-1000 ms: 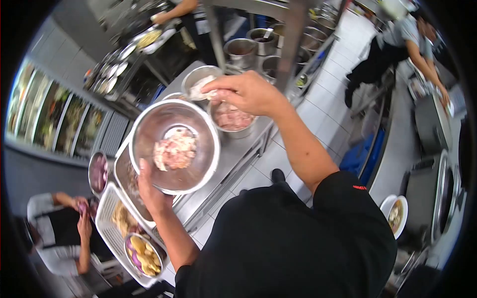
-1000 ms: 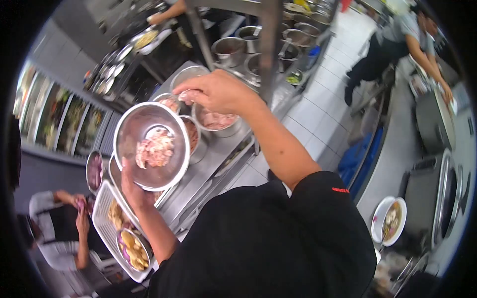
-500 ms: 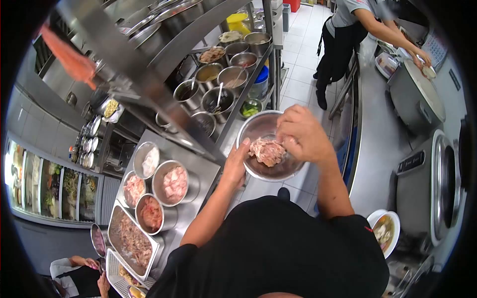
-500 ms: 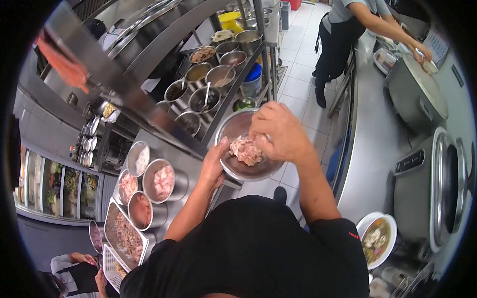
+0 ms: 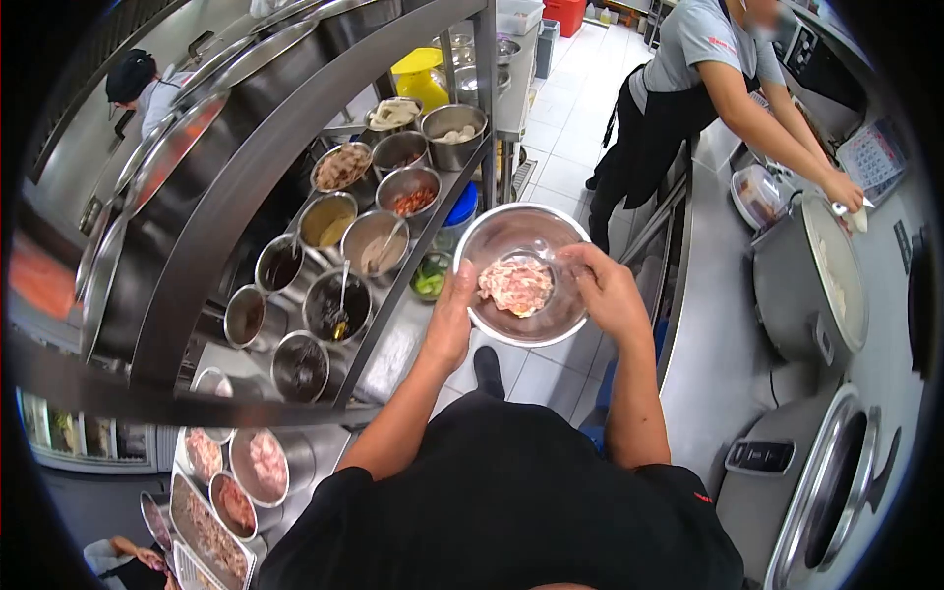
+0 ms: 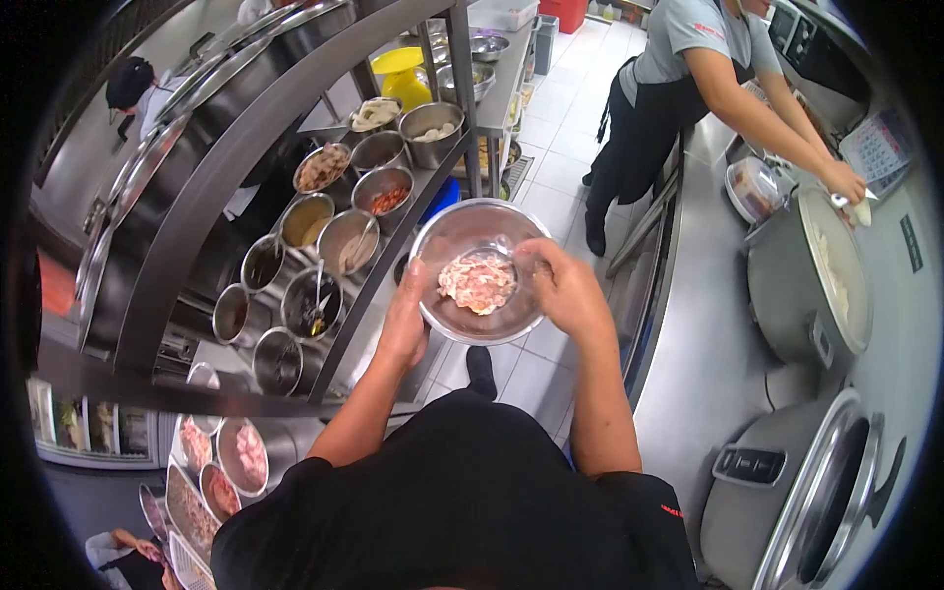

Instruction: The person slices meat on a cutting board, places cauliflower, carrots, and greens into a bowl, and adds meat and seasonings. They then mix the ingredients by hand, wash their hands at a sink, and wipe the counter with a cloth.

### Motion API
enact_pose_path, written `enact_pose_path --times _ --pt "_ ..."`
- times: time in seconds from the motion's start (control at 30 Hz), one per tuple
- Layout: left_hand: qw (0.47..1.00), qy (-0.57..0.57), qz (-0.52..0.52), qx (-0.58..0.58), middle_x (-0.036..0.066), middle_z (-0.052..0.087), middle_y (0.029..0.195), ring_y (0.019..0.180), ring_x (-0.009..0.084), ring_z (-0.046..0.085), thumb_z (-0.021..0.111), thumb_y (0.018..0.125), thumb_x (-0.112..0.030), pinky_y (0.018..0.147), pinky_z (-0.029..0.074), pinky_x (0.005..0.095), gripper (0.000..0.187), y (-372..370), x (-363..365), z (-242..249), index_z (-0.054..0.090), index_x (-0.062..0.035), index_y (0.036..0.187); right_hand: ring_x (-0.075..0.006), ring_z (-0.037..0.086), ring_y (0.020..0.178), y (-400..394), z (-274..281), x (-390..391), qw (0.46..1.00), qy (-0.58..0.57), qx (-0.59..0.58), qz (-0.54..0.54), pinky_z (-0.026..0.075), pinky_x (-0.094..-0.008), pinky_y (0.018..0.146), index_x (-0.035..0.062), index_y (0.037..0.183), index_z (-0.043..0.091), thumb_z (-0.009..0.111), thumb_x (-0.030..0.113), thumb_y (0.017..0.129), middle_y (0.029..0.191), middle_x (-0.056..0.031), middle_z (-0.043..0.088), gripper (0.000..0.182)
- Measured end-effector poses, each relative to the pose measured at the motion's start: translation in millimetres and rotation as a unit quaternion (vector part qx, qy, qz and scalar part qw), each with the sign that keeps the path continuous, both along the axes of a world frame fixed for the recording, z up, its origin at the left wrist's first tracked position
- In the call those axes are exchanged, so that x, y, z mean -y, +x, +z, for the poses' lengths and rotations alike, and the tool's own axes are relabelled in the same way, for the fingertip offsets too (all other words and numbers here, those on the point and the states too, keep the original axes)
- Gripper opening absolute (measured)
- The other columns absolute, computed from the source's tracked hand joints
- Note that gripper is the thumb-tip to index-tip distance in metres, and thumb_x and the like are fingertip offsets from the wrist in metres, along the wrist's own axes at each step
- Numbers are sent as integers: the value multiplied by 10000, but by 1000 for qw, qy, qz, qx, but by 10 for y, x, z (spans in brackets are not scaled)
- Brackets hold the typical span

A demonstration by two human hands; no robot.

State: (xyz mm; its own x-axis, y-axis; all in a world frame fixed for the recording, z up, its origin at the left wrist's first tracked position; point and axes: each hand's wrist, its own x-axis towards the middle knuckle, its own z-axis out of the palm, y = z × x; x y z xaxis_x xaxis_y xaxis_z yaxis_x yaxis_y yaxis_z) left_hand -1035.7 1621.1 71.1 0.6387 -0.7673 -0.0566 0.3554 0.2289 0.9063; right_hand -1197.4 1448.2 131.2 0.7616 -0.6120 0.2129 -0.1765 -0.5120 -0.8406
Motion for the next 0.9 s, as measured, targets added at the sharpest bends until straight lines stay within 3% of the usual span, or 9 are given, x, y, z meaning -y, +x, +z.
enact_pose_path --times 0.07,0.2,0.27,0.3,0.4,0.5,0.8,0.87,0.9 --pt "990 33 -3 136 185 329 1520 1335 262 421 472 1012 -492 1049 420 360 728 148 225 162 248 -31 1528 -212 599 654 140 -49 379 999 -2 -3 -39 480 -351 661 94 1159 635 529 44 871 768 -152 629 311" --pt "993 26 -15 114 134 566 1292 1120 205 591 519 1021 -345 872 524 340 532 639 533 340 416 -28 1436 -178 640 647 486 -127 1289 985 -122 51 -109 511 -338 648 62 1182 633 525 24 853 858 -176 689 349" --pt "994 -1 -15 108 132 581 1257 1045 187 611 524 1021 -304 812 543 316 496 870 689 462 433 -25 1421 -183 653 595 716 280 1508 983 -25 -52 -173 524 -347 599 38 1184 627 507 19 858 873 -175 704 348" --pt "993 -13 -17 113 137 583 1252 1038 191 614 521 1022 -300 803 546 315 492 990 769 503 434 -22 1419 -143 624 717 830 226 1764 986 -30 -12 -166 517 -299 658 80 1199 632 469 9 843 874 -88 676 398" --pt "992 -28 -11 124 161 601 1204 978 197 632 510 1026 -265 755 551 299 469 1260 992 636 439 0 1406 -156 631 567 1245 228 2448 981 -7 -13 -193 523 -312 482 72 1229 624 434 16 839 807 -117 671 437" --pt "991 -12 20 129 175 616 1176 927 197 646 516 1022 -223 724 548 281 444 1466 1153 690 450 25 1384 -187 630 494 1793 262 3045 976 0 -3 -218 525 -313 481 61 1287 599 420 29 835 750 -127 670 488" --pt "962 48 226 143 172 649 1126 890 175 655 534 1011 -207 707 530 260 418 1716 1583 727 483 39 1345 -257 673 573 4281 353 4400 993 -4 28 -114 551 -384 580 64 1333 566 482 73 835 809 -210 703 505" --pt "943 59 286 159 169 651 1127 885 175 656 535 1010 -212 705 530 260 417 1725 1778 702 488 36 1341 -237 678 550 4911 365 4484 998 -22 45 -49 562 -363 522 60 1336 563 477 60 836 789 -199 707 508" --pt "930 66 320 169 165 653 1129 883 172 656 538 1009 -214 704 530 258 418 1729 1883 663 489 34 1342 -278 696 631 5258 340 4524 997 -58 44 -16 560 -393 619 65 1323 574 485 69 828 829 -219 707 503"
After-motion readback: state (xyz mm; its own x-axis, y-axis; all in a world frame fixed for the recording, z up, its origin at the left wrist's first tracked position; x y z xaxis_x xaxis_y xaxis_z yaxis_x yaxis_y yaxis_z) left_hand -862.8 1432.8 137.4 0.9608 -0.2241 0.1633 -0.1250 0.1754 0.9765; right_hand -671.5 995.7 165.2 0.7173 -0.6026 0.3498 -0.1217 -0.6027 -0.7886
